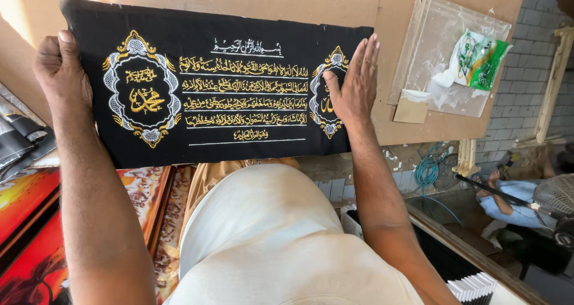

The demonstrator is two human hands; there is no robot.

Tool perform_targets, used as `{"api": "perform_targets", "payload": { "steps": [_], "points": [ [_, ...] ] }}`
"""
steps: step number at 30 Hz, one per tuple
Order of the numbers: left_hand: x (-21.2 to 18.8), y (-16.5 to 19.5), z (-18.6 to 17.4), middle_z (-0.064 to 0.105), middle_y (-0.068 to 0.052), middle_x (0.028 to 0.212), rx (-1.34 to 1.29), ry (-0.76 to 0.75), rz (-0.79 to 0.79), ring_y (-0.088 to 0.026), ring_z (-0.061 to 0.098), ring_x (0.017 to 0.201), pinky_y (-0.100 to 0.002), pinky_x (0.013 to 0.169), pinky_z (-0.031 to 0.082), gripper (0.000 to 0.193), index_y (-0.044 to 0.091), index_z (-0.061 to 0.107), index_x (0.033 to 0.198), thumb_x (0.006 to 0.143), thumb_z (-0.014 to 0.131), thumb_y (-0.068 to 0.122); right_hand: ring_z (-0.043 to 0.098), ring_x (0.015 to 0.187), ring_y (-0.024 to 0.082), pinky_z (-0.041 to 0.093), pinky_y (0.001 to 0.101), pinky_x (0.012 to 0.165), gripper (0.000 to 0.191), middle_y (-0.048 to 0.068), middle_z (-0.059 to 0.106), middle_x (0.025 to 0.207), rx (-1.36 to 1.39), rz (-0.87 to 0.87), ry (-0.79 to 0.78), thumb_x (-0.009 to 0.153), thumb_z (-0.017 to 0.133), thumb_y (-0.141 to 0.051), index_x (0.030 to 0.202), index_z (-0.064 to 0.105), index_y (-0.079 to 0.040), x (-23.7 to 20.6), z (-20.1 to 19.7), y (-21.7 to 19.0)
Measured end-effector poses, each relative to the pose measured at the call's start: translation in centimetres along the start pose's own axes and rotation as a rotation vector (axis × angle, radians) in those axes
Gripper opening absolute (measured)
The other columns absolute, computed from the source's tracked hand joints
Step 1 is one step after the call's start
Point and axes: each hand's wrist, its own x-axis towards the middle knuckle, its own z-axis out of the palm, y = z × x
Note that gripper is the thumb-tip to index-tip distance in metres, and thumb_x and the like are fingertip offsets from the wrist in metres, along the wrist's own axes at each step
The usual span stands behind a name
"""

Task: The person spreads white adhesive paste across a flat board using a small handheld pad, then lays a black embroidered cloth banner onto the glued surface and presses it flat with both hands. They repeat the gluing and mounting process on additional boards.

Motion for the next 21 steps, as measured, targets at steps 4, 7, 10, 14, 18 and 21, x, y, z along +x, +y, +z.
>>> {"api": "perform_targets", "payload": {
  "steps": [4, 7, 10, 14, 18, 21],
  "points": [
    [0.4, -0.1, -0.4, 0.055, 0.003, 0.082, 0.006, 0.012, 0.057, -0.006, 0.039, 0.072, -0.023, 0.067, 0.036, 0.056, 0.007, 0.045, 0.081, 0.124, 0.074, 0.028, 0.005, 0.161, 0.045, 0.004, 0.0625, 0.129, 0.107, 0.032, 0.006, 0.171, -0.218, 0.111, -0.065, 0.105, 0.044, -0.072, 0.162, 0.011, 0.012, 0.5, -0.3, -2.2],
    [0.6, 0.0, -0.8, 0.058, 0.004, 0.087, 0.009, -0.024, 0.101, -0.006, 0.046, 0.082, -0.022, 0.076, 0.040, 0.036, 0.007, 0.056, 0.092, 0.119, 0.068, 0.028, 0.000, 0.159, 0.048, -0.001, 0.0648, 0.126, 0.114, 0.035, 0.002, 0.169, -0.318, 0.085, -0.153, 0.102, 0.037, -0.080, 0.161, 0.010, 0.014, 1.5, 0.4, -8.1],
    [0.6, 0.0, -1.0, 0.060, 0.004, 0.087, -0.103, -0.033, 0.076, -0.007, 0.047, 0.081, -0.024, 0.077, 0.043, 0.035, 0.009, 0.056, 0.090, 0.115, 0.070, 0.029, -0.005, 0.156, 0.045, -0.002, 0.0607, 0.128, 0.130, 0.033, -0.001, 0.167, -0.214, -0.382, -0.200, 0.083, 0.021, -0.093, 0.161, 0.011, 0.010, 0.6, 3.1, -17.3],
    [0.6, 0.5, -1.1, 0.051, 0.006, 0.082, -0.060, -0.002, 0.072, -0.006, 0.040, 0.077, -0.021, 0.067, 0.036, 0.041, 0.009, 0.052, 0.087, 0.116, 0.071, 0.031, 0.003, 0.161, 0.033, 0.007, 0.0465, 0.132, 0.132, 0.020, 0.003, 0.173, -0.188, -1.150, -0.587, 0.080, 0.016, -0.097, 0.163, 0.009, 0.005, -2.5, 5.0, -26.1],
    [0.7, 1.0, -1.5, 0.055, 0.007, 0.079, 0.035, 0.030, -0.029, -0.005, 0.044, 0.074, -0.022, 0.067, 0.039, 0.038, 0.011, 0.055, 0.085, 0.112, 0.067, 0.035, 0.003, 0.162, 0.030, 0.004, 0.0416, 0.132, 0.127, 0.017, 0.001, 0.174, -0.253, -1.125, -0.551, 0.079, 0.004, -0.095, 0.165, 0.003, -0.002, 4.3, 5.5, -27.4],
    [0.8, 0.9, -1.8, 0.054, 0.007, 0.078, 0.016, 0.020, -0.027, -0.005, 0.044, 0.074, -0.023, 0.068, 0.040, 0.039, 0.012, 0.053, 0.084, 0.111, 0.067, 0.034, 0.002, 0.163, 0.032, 0.002, 0.0447, 0.133, 0.128, 0.020, 0.001, 0.175, -0.334, -0.858, -0.449, 0.080, -0.001, -0.094, 0.167, 0.002, 0.000, 9.5, 5.7, -27.9]
  ]
}}
